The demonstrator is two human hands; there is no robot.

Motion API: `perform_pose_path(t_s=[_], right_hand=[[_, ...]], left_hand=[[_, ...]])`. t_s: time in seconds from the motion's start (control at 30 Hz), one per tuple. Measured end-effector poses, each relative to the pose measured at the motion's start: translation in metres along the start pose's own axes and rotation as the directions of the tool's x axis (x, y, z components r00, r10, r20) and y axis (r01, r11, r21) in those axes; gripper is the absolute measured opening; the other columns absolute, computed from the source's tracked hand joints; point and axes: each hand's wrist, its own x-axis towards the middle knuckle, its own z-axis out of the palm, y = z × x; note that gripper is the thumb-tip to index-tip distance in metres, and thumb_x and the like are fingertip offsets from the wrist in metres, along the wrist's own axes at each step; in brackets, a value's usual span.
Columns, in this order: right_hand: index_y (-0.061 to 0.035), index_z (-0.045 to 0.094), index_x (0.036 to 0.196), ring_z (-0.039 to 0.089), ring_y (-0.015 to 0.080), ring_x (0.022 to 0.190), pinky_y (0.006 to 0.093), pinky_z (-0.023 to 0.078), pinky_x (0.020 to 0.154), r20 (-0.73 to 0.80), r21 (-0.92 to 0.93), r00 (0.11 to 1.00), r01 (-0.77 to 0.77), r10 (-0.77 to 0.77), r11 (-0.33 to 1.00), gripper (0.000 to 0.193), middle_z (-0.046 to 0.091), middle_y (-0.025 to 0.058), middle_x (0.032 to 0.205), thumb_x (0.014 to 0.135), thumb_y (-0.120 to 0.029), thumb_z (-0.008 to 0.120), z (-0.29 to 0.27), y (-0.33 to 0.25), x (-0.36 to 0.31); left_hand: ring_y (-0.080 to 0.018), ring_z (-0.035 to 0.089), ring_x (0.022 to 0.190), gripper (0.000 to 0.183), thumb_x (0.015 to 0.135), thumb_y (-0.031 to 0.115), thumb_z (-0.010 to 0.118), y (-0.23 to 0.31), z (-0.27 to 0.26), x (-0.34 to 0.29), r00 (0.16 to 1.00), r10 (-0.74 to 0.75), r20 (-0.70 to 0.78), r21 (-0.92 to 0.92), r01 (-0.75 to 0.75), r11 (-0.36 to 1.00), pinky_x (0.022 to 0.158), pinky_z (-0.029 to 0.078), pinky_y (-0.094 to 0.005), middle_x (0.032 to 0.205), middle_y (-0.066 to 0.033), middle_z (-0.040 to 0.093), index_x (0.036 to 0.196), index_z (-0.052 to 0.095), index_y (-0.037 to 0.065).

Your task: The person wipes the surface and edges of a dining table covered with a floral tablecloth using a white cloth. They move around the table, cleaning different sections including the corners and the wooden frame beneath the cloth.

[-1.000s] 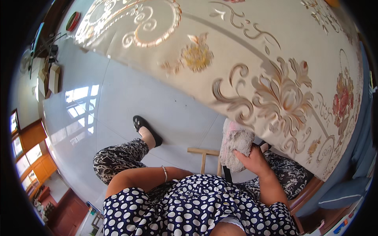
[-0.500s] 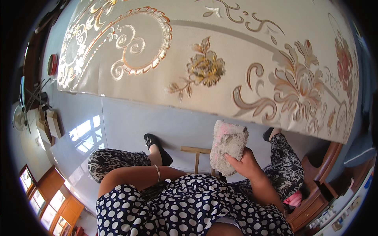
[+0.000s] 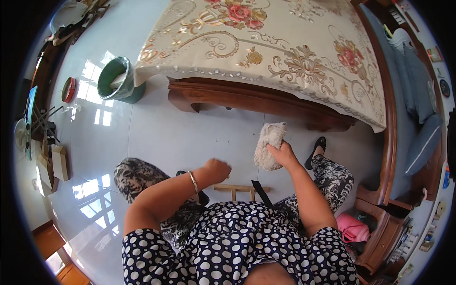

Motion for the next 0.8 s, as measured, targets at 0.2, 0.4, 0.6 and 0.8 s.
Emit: perform_pose_path(t_s=[0.2, 0.4, 0.6, 0.8], right_hand=[[0.0012, 0.057, 0.11, 0.061, 0.0229, 0.095, 0.0325, 0.046, 0.084, -0.115, -0.043, 0.986, 0.117, -0.122, 0.992, 0.036, 0.064, 0.014, 0.102, 0.08, -0.019, 0.061, -0.019, 0.008, -0.031], [0.0001, 0.059, 0.104, 0.061, 0.0345, 0.091, 0.0359, 0.047, 0.081, 0.062, -0.268, 0.928, 0.37, -0.368, 0.89, 0.032, 0.064, 0.019, 0.097, 0.078, -0.019, 0.063, -0.024, -0.08, -0.055], [0.0004, 0.059, 0.1, 0.063, 0.0359, 0.075, 0.0398, 0.051, 0.071, 0.181, -0.307, 0.936, 0.346, -0.302, 0.887, 0.029, 0.064, 0.0201, 0.087, 0.078, -0.018, 0.062, 0.003, -0.077, -0.049], [-0.002, 0.056, 0.094, 0.058, 0.0349, 0.079, 0.0404, 0.049, 0.072, 0.389, -0.12, 0.807, 0.523, -0.445, 0.844, 0.026, 0.059, 0.0154, 0.086, 0.072, -0.012, 0.065, 0.021, -0.132, -0.041]], left_hand=[[-0.0281, 0.064, 0.09, 0.019, 0.084, 0.019, 0.056, 0.05, -0.025, -0.022, 0.97, 0.046, -0.238, 0.103, -0.022, 0.994, 0.074, 0.051, -0.0403, 0.093, -0.0122, 0.066, 0.097, 0.063, 0.006], [-0.0252, 0.066, 0.088, 0.024, 0.085, 0.021, 0.053, 0.055, 0.079, -0.029, 0.97, 0.106, 0.219, -0.024, -0.103, 0.994, 0.071, 0.052, -0.0366, 0.095, -0.011, 0.068, 0.098, 0.068, 0.007], [-0.0248, 0.065, 0.09, 0.028, 0.087, 0.024, 0.051, 0.031, 0.139, -0.037, 0.851, 0.32, 0.416, -0.464, -0.104, 0.88, 0.074, 0.051, -0.0355, 0.097, -0.0109, 0.067, 0.103, 0.066, 0.008], [-0.0243, 0.064, 0.091, 0.031, 0.088, 0.028, 0.049, 0.018, 0.123, -0.056, 0.809, 0.379, 0.45, -0.591, -0.048, 0.805, 0.076, 0.05, -0.0344, 0.099, -0.0108, 0.067, 0.108, 0.063, 0.009]])
